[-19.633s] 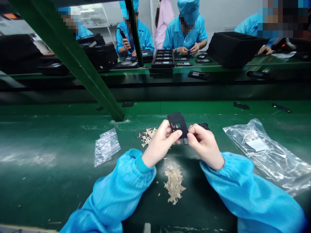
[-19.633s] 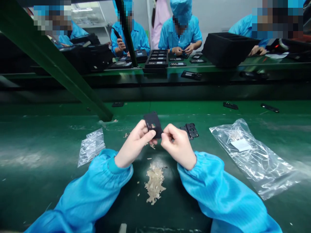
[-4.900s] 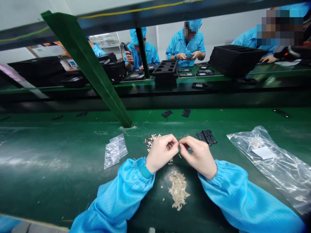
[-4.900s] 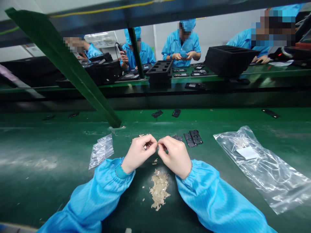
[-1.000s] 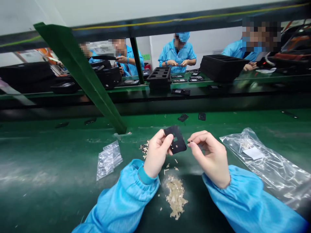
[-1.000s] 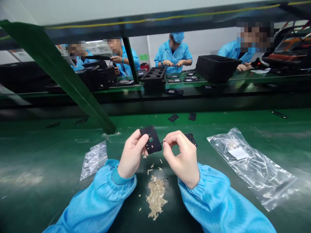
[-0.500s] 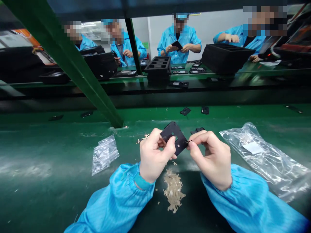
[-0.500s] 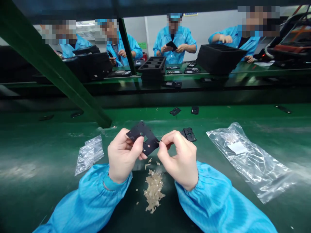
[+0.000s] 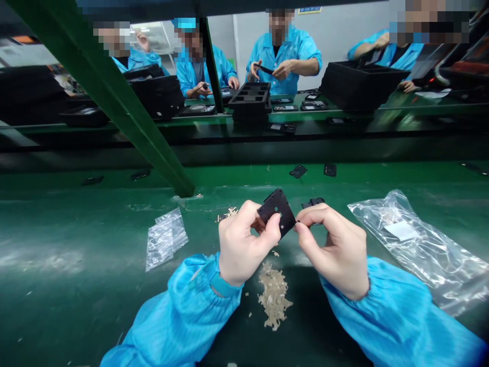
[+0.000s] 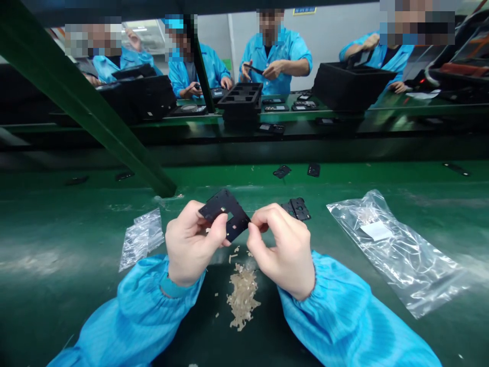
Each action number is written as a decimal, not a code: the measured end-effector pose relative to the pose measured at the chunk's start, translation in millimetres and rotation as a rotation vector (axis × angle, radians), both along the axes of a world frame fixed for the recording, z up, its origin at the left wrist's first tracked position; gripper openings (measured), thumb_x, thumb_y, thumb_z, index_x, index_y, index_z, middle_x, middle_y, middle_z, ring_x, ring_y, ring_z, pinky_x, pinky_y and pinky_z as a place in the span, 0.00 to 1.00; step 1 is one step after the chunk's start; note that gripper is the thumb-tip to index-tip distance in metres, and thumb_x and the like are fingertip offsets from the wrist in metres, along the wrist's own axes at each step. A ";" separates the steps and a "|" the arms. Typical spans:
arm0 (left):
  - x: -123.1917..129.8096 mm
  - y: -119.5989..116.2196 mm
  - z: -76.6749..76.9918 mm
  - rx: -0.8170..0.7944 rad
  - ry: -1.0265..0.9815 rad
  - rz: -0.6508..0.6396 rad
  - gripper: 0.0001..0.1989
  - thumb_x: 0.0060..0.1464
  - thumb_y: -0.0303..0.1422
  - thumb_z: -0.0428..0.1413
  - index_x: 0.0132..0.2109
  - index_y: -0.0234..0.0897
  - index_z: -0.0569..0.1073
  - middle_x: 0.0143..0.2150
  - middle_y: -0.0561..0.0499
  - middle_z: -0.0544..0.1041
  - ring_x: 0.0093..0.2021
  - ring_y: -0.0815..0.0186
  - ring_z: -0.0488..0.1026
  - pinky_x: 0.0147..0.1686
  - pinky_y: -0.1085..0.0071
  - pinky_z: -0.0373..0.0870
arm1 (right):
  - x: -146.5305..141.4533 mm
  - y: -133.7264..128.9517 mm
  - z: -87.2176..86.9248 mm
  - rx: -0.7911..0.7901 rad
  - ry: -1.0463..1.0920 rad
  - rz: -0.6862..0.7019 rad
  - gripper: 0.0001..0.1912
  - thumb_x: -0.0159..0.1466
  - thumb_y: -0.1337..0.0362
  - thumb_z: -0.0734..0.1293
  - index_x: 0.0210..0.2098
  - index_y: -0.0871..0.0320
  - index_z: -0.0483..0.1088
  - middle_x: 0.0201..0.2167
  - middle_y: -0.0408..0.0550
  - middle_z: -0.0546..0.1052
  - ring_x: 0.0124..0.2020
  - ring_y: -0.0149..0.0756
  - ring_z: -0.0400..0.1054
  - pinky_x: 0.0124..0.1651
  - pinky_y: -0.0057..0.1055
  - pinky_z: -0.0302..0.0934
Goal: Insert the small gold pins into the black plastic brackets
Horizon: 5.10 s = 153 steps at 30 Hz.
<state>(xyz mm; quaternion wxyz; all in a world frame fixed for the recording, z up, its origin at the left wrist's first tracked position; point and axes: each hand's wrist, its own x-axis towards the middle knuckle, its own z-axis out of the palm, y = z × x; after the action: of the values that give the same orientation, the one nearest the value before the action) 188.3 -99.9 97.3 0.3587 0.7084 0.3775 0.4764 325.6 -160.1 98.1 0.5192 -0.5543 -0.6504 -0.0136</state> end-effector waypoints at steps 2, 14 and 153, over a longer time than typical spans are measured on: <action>-1.0 0.6 0.4 0.018 0.017 0.012 0.08 0.48 0.34 0.58 0.28 0.40 0.65 0.20 0.58 0.70 0.20 0.71 0.68 0.22 0.77 0.66 | 1.0 -0.5 1.4 -0.037 0.042 0.026 0.08 0.58 0.75 0.63 0.27 0.56 0.62 0.25 0.44 0.70 0.26 0.31 0.66 0.30 0.30 0.61; -0.5 2.5 6.5 0.271 0.049 0.031 0.08 0.50 0.32 0.56 0.26 0.38 0.64 0.18 0.58 0.70 0.17 0.73 0.67 0.20 0.78 0.64 | 6.0 -1.5 3.3 -0.262 0.321 0.134 0.06 0.60 0.70 0.63 0.27 0.57 0.64 0.26 0.42 0.69 0.26 0.29 0.66 0.30 0.26 0.62; 15.9 -2.7 1.3 -0.775 -0.561 -0.504 0.13 0.46 0.28 0.62 0.34 0.34 0.63 0.24 0.60 0.68 0.15 0.84 0.58 0.14 0.86 0.55 | 1.2 0.5 7.5 -0.547 1.109 0.628 0.11 0.59 0.59 0.66 0.28 0.58 0.62 0.19 0.37 0.58 0.20 0.24 0.50 0.25 0.27 0.44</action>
<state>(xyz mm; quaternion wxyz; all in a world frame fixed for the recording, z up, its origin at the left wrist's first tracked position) 204.2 -102.6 98.6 0.7841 0.4384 0.2336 0.3721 326.8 -159.6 105.7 0.5959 -0.3757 -0.3990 0.5870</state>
